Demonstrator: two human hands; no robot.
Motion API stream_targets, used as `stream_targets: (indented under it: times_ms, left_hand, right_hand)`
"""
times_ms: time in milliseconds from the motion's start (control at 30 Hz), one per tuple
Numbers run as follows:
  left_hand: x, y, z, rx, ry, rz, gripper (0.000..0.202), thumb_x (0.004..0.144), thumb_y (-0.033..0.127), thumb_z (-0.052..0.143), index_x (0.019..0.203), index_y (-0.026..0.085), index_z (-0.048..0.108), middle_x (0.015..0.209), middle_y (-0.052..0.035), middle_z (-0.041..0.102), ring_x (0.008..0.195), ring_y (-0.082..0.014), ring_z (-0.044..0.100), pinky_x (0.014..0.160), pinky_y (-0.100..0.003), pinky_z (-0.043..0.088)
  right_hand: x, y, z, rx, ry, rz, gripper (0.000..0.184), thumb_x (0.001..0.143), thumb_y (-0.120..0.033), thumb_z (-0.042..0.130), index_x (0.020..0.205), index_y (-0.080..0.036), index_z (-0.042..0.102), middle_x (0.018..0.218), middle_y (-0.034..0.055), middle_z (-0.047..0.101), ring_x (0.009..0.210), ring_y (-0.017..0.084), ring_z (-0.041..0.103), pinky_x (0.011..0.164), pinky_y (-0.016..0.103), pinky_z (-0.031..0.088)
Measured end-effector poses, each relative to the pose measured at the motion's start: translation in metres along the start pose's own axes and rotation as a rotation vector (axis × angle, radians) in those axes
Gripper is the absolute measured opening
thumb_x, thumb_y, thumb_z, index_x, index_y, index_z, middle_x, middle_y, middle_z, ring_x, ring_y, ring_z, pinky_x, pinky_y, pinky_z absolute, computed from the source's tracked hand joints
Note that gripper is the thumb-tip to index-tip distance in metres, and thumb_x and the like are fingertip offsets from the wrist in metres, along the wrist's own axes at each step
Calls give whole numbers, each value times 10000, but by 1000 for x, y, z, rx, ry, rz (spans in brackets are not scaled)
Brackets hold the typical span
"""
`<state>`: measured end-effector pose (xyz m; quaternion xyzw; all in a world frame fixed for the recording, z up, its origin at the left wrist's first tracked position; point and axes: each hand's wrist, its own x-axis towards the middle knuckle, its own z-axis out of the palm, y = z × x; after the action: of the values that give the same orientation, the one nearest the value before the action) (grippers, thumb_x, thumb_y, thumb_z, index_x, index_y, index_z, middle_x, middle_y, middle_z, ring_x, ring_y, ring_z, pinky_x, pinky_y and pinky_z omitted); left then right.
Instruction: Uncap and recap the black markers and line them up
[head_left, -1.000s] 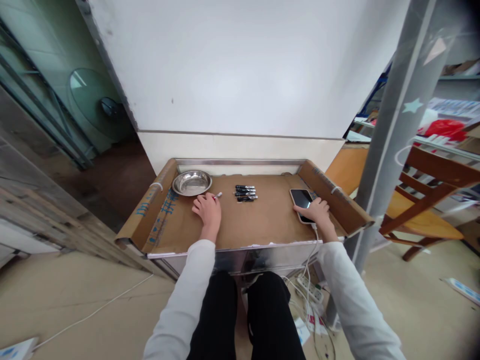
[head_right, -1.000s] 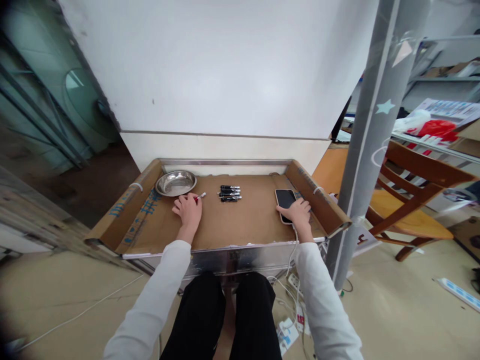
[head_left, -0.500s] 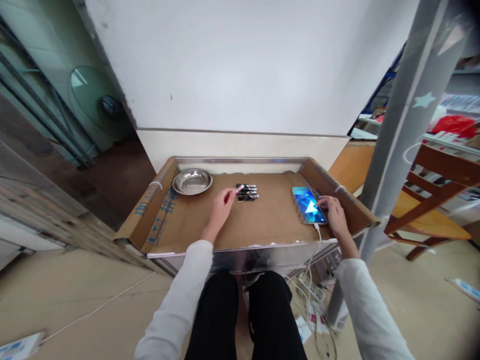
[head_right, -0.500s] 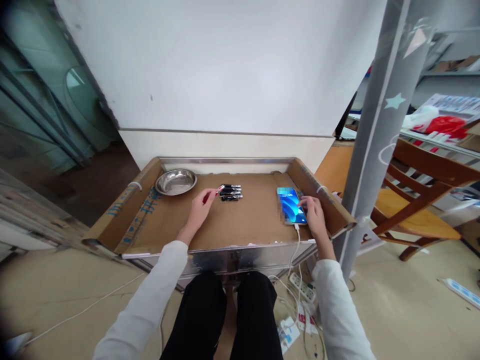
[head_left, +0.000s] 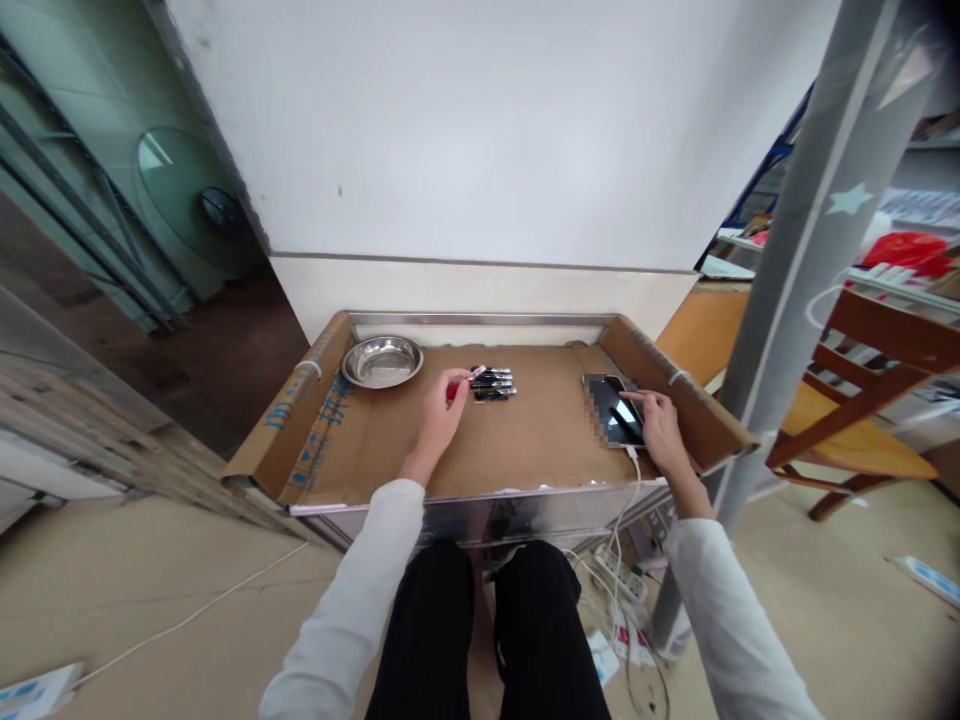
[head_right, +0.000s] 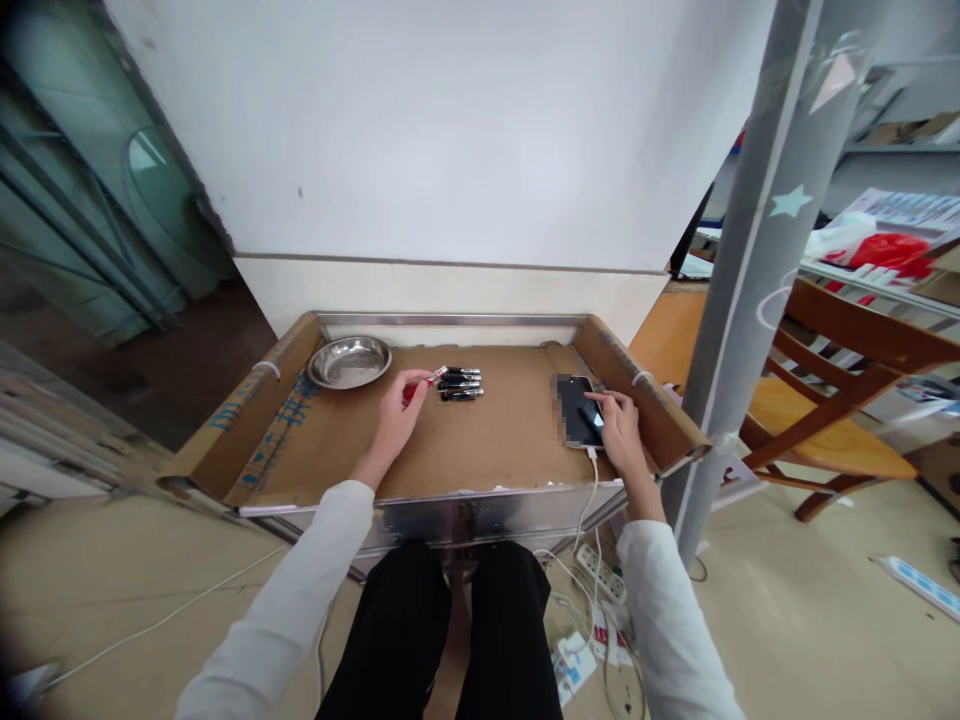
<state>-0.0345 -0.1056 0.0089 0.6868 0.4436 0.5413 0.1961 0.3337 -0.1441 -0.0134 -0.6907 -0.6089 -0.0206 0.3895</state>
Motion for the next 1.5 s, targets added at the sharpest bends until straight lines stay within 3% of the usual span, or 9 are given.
stream_targets:
  times_ms: [233,400,533,700,867,1167,1333,1400,1500]
  left_hand:
    - [-7,3,3,51,40,48,212,844,336,553,1002,198,522,861,-24,613,724,-100,591,636,-200,473]
    - [-7,7,2,70,41,132,158,850,342,549,911,196,554,851,-23,627,727,-103,587,674,-216,473]
    - [-6,10,0,77,48,158,150,858,336,540,912,199,572,860,-24,627,737,-104,581,676,-218,468]
    - [-6,9,0,69,61,130,182,855,361,542,936,199,558,883,-32,631,749,-111,588,702,-231,476]
    - [-7,5,2,74,125,70,243,836,396,567,971,199,522,879,-28,625,733,-108,596,709,-237,477]
    - [-5,4,3,-38,149,92,231,834,364,579,979,190,532,891,-32,620,770,-110,602,727,-243,492]
    - [-4,3,5,-70,121,92,214,831,351,584,961,187,540,888,-29,621,776,-112,608,730,-242,499]
    - [-4,4,4,-59,109,92,195,837,345,576,952,190,549,882,-27,624,783,-114,608,735,-244,496]
    - [-5,6,2,-43,89,84,186,851,342,558,962,192,561,900,-33,632,806,-121,610,752,-251,493]
  right_hand:
    - [-1,-4,1,-22,-123,-41,682,919,-511,101,934,-205,711,1213,121,498,1122,250,433,1017,442,301]
    - [-1,-4,-2,4,-21,-10,708,924,-473,52,977,-182,695,1171,125,506,1116,244,433,1013,426,297]
    - [-4,-8,-5,-7,4,21,698,924,-468,77,877,-159,701,1039,144,550,1049,255,462,979,432,315]
    - [-8,-12,-9,19,53,41,668,925,-462,112,790,-160,692,933,135,560,922,244,485,890,406,370]
    - [-10,-15,-11,29,30,-6,641,929,-451,141,710,-192,685,923,106,554,918,229,484,897,390,367]
    - [-13,-13,-11,53,52,-75,611,934,-445,203,653,-184,679,887,100,557,879,218,481,867,387,367]
    - [-8,-43,-4,70,177,-31,605,948,-424,159,825,-172,694,946,114,529,930,231,456,889,416,349]
    - [-7,-66,8,121,58,-126,545,948,-413,184,894,-194,680,971,106,532,937,226,471,893,414,360]
    - [-10,-101,34,173,-175,-298,349,911,-406,366,1050,-211,620,985,99,537,961,232,490,905,419,380]
